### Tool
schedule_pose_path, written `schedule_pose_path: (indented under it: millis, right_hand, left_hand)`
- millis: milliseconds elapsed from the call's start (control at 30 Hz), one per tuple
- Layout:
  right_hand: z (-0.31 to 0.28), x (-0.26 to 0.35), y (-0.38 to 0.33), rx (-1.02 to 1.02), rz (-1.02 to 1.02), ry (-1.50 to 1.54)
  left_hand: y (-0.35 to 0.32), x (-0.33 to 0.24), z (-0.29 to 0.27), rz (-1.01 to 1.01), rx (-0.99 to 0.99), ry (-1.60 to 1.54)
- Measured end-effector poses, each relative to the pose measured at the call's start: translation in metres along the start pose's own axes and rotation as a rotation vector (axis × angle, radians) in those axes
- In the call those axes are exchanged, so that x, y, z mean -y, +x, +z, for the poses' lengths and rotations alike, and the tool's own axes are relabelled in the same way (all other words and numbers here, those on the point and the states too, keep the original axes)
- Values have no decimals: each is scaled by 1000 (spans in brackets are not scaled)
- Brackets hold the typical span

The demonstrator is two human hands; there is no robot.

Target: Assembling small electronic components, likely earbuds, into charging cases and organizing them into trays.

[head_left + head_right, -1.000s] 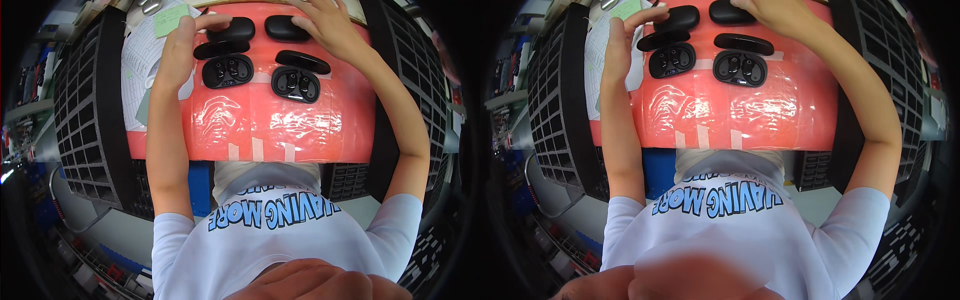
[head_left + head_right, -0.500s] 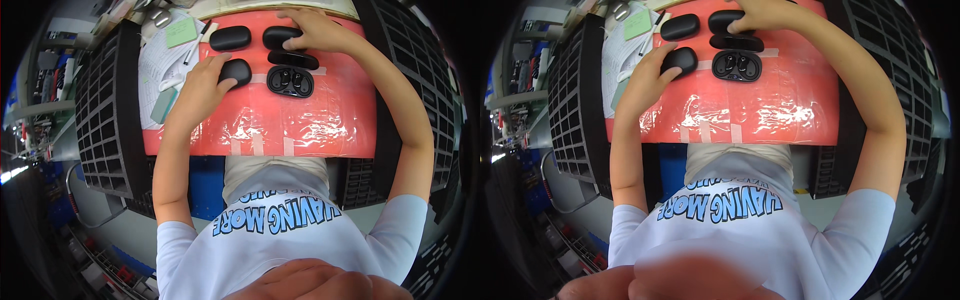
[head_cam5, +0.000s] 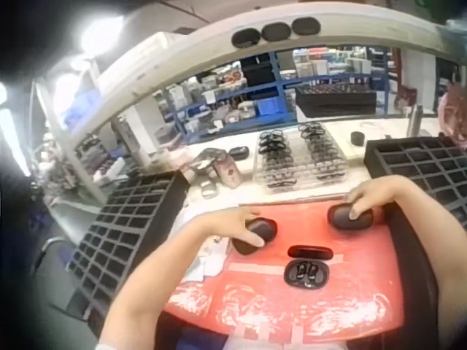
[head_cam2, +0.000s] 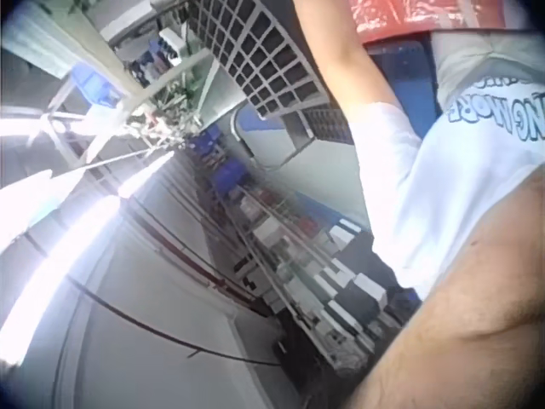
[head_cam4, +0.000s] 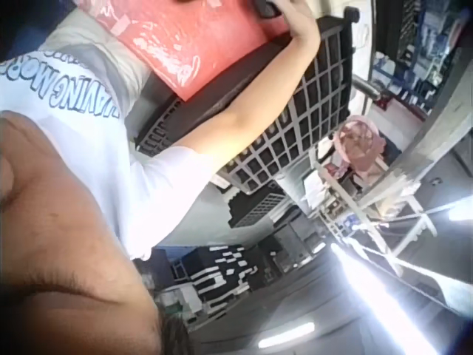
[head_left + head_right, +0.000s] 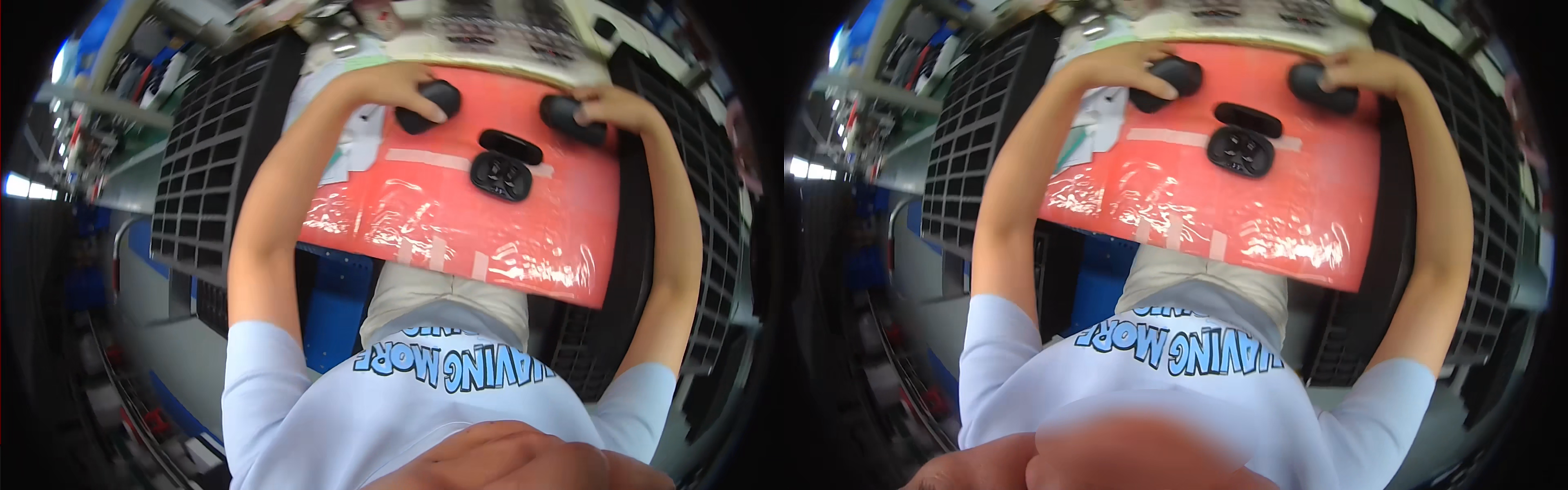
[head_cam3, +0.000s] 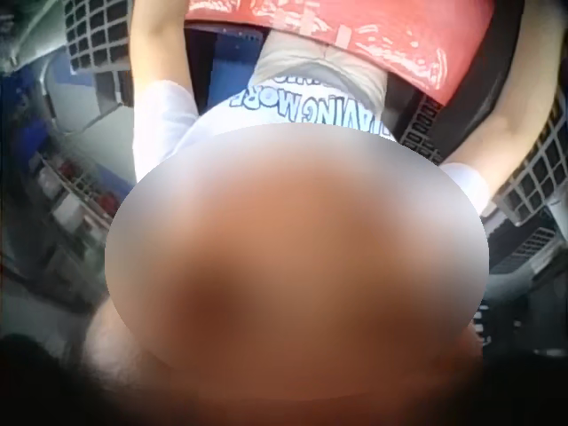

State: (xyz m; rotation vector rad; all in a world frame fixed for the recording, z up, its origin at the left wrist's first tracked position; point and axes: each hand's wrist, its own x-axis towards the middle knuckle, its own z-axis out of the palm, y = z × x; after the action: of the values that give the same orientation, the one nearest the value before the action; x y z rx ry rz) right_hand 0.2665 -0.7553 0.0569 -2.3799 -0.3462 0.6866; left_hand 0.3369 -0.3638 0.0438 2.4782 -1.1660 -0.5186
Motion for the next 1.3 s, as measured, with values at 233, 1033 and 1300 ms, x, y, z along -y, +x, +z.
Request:
schedule_pose_path:
  millis: [233,1033,1300]
  right_hand:
    - [20,11,-4,12,-70,-143]
    - [34,175,79,-326,-358,-244]
    - [94,294,224,-472,-623,-309]
  left_hand:
    - [12,-31,-1,-135,407,61]
    - [-270,81,-73,-526,-67,881]
    - [-280,115,-45,-336,-279,367]
